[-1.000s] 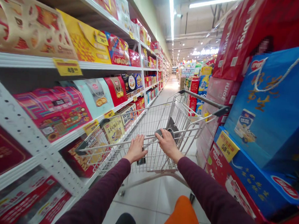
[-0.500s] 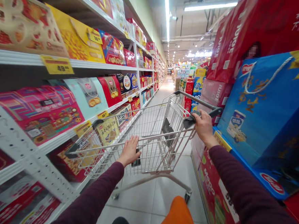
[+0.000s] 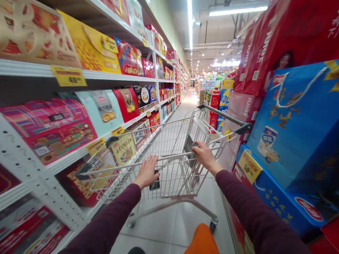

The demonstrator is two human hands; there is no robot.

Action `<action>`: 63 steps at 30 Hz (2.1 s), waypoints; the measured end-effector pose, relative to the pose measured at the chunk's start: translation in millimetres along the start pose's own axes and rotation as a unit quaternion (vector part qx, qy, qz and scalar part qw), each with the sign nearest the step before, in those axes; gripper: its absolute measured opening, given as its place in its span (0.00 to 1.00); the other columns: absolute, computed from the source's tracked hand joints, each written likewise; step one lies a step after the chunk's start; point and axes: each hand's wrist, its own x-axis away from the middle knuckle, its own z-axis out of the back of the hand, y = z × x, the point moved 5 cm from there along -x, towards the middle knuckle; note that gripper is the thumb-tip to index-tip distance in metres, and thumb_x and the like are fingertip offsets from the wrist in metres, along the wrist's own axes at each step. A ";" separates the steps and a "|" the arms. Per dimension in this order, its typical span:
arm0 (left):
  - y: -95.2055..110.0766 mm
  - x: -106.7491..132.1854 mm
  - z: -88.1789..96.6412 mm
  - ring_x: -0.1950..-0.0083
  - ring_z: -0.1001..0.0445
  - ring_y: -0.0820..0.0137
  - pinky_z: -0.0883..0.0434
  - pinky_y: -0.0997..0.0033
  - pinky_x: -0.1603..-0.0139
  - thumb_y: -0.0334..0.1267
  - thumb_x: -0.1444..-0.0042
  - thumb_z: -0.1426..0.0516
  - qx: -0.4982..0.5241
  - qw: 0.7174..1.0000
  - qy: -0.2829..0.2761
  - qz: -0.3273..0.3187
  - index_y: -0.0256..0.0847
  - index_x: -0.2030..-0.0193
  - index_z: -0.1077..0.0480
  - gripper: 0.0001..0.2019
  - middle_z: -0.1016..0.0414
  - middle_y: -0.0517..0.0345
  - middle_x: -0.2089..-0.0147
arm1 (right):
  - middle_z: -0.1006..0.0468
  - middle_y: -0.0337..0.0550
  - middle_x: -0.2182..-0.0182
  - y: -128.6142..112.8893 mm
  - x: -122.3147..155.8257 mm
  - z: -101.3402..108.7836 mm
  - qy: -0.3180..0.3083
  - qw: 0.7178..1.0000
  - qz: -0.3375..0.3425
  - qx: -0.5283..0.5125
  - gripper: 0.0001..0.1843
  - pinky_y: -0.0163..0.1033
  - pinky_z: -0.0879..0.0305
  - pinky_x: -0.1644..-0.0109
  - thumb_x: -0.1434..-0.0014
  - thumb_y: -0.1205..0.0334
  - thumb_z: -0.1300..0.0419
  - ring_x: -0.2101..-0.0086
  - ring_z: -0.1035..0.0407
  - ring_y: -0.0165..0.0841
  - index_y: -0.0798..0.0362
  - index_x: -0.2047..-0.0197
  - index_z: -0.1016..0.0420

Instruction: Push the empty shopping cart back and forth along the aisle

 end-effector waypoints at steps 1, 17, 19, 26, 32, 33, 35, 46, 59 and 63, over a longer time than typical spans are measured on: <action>0.0 0.2 -0.6 0.29 0.61 0.61 0.58 0.57 0.31 0.36 0.52 0.48 0.002 1.000 0.000 -0.001 0.31 0.34 0.53 0.38 0.55 0.46 0.29 | 0.28 0.50 0.53 6.1 0.9 7.1 0.025 0.999 -0.018 -0.023 0.15 0.47 0.36 0.49 0.46 0.70 0.47 0.52 0.35 0.39 0.52 0.57 0.26; -9.9 7.9 0.3 0.29 0.60 0.61 0.57 0.57 0.31 0.36 0.51 0.49 0.031 0.999 0.004 0.014 0.29 0.34 0.54 0.37 0.55 0.44 0.29 | 0.32 0.52 0.45 -91.2 1.9 -71.0 -0.035 0.997 0.071 -0.002 0.23 0.53 0.41 0.42 0.43 0.75 0.53 0.44 0.40 0.41 0.52 0.46 0.31; -32.9 16.3 -1.2 0.29 0.59 0.58 0.55 0.54 0.32 0.35 0.50 0.50 0.025 0.995 0.029 0.087 0.27 0.34 0.54 0.36 0.56 0.40 0.30 | 0.32 0.53 0.44 -76.0 5.2 -59.5 -0.038 0.998 0.046 0.024 0.23 0.54 0.42 0.42 0.44 0.75 0.51 0.44 0.41 0.43 0.52 0.47 0.31; -75.7 37.2 -11.3 0.29 0.63 0.54 0.53 0.54 0.32 0.31 0.54 0.47 0.015 0.986 0.032 0.161 0.27 0.34 0.55 0.39 0.61 0.38 0.29 | 0.36 0.62 0.44 -26.7 17.9 -32.1 0.000 0.999 -0.030 0.039 0.25 0.53 0.41 0.42 0.47 0.77 0.53 0.45 0.40 0.48 0.60 0.46 0.33; -69.7 36.8 -7.3 0.29 0.64 0.55 0.53 0.57 0.32 0.32 0.54 0.46 0.025 0.990 0.004 0.135 0.27 0.33 0.57 0.41 0.63 0.38 0.29 | 0.34 0.55 0.43 -113.8 3.0 -92.2 -0.027 0.999 0.042 -0.003 0.27 0.50 0.38 0.42 0.45 0.78 0.54 0.43 0.41 0.42 0.55 0.44 0.34; -70.2 38.4 -6.4 0.29 0.64 0.56 0.52 0.57 0.32 0.32 0.54 0.46 0.024 0.992 0.000 0.124 0.27 0.33 0.57 0.40 0.63 0.39 0.29 | 0.34 0.54 0.43 -131.5 -0.5 -101.9 -0.037 0.997 0.065 -0.018 0.27 0.51 0.39 0.42 0.45 0.79 0.54 0.42 0.42 0.42 0.54 0.44 0.34; -74.6 43.5 -5.4 0.28 0.63 0.58 0.53 0.56 0.32 0.33 0.53 0.47 0.019 0.994 -0.003 0.105 0.29 0.33 0.57 0.40 0.62 0.41 0.29 | 0.34 0.52 0.43 -159.2 -6.5 -115.0 -0.059 0.990 0.115 -0.048 0.28 0.51 0.39 0.41 0.45 0.79 0.54 0.41 0.43 0.41 0.52 0.44 0.33; -114.8 72.6 -12.5 0.29 0.63 0.57 0.57 0.49 0.32 0.32 0.53 0.49 0.004 0.985 0.009 0.170 0.29 0.33 0.57 0.39 0.62 0.41 0.29 | 0.33 0.52 0.44 -120.0 -0.3 -106.7 -0.014 0.990 0.099 -0.097 0.25 0.54 0.39 0.42 0.42 0.74 0.56 0.44 0.38 0.41 0.53 0.44 0.33; -155.8 98.7 -7.4 0.30 0.55 0.57 0.55 0.47 0.33 0.29 0.51 0.50 0.012 0.970 0.044 0.239 0.30 0.35 0.51 0.34 0.54 0.39 0.30 | 0.30 0.54 0.48 -234.3 -19.8 -163.4 -0.066 0.981 0.148 -0.107 0.26 0.48 0.35 0.46 0.44 0.77 0.53 0.49 0.34 0.40 0.53 0.45 0.33; -184.3 116.8 -14.4 0.29 0.57 0.59 0.56 0.47 0.33 0.26 0.52 0.50 0.006 0.956 0.040 0.290 0.32 0.34 0.53 0.35 0.59 0.41 0.29 | 0.29 0.52 0.49 -205.3 -12.3 -154.0 -0.040 0.986 0.131 -0.089 0.26 0.47 0.35 0.46 0.45 0.76 0.53 0.50 0.33 0.39 0.52 0.44 0.34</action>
